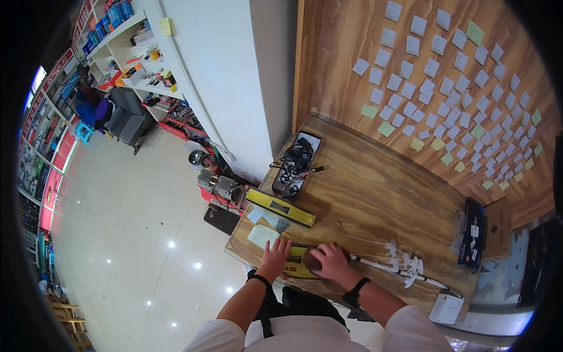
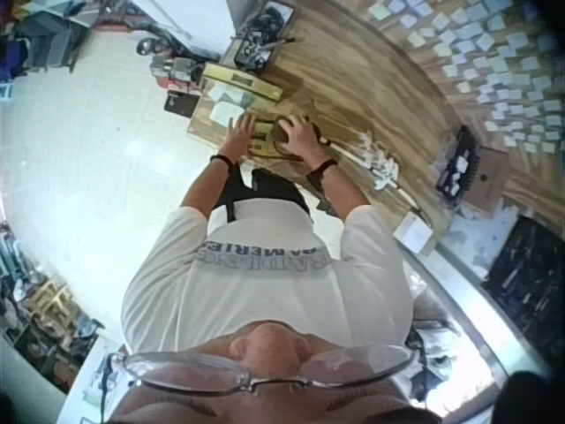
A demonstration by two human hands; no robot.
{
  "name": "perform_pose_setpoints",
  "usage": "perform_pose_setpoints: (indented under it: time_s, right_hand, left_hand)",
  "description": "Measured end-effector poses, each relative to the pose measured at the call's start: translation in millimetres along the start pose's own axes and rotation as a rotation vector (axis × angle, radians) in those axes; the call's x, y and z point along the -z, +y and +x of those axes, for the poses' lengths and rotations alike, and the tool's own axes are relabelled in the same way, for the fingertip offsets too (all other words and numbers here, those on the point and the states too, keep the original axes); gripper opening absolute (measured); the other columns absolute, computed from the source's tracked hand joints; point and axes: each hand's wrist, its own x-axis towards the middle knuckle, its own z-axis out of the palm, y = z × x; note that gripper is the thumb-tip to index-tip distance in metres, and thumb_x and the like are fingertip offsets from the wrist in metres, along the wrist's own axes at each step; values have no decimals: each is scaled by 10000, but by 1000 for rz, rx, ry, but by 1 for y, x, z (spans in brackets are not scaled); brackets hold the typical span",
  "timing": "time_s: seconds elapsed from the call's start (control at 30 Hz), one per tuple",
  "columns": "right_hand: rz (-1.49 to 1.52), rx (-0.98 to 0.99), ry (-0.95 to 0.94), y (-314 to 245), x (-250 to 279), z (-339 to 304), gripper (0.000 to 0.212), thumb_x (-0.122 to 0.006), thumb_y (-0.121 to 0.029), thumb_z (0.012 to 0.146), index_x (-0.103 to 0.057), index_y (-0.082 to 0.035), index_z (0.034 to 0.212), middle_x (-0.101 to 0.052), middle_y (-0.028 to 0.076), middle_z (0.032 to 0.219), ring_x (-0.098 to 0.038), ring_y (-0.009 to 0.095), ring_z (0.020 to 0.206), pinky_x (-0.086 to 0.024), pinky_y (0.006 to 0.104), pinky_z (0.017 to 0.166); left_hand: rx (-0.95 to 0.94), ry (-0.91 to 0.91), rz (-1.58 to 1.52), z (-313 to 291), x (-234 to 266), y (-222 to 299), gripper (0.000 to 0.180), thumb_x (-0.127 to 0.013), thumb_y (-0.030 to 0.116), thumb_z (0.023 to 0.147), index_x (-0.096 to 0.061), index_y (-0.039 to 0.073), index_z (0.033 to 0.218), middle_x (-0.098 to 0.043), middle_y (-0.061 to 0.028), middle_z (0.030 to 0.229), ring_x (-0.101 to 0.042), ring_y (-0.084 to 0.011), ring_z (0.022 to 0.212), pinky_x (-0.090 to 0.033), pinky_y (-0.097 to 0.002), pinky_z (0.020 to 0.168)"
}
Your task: The person cleans a blue spray can and a yellow box using a brown cloth. They wipe the items thoroughly on a wooden counter and then place them on a shelf in a store.
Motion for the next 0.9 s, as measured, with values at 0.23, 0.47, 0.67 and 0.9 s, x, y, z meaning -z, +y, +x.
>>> perform_pose_setpoints:
  time_s: [0.23,0.47,0.67,0.9]
  right_hand:
    - [-147,-257,-19,22,-41,-15,786,-967,-376,745,-672,-201,1451,-627,158,1320,-603,435,1257,-522,627,1052]
    - [40,-184,80,-19,-40,-95,689,-955,-306,708,-735,-122,1335,-662,182,1295,-628,438,1184,-552,550,1041]
    - [154,-179,5,-21,-34,-121,719,-966,-351,708,-725,-148,1354,-656,157,1313,-630,414,1230,-557,555,1026]
    - [227,-392,225,-42,-6,-116,770,-984,-306,695,-693,-124,1384,-634,176,1359,-611,417,1266,-541,556,1060]
  left_hand:
    - [62,-37,-65,-3,10,-2,1611,-1023,688,507,-243,47,1762,-444,-174,1671,-380,-379,1609,-330,-661,1297]
    - [28,-12,-66,-5,3,-3,1616,-1006,716,519,-254,-21,1744,-456,-200,1634,-407,-413,1562,-372,-662,1265]
    - [-14,6,-165,-1,-1,-7,1623,-1018,708,499,-266,-23,1737,-464,-236,1629,-415,-437,1566,-385,-589,1290]
    - [-131,403,-56,-25,-22,-19,1199,-933,510,729,-424,-46,1661,-538,-276,1562,-479,-495,1493,-403,-591,1280]
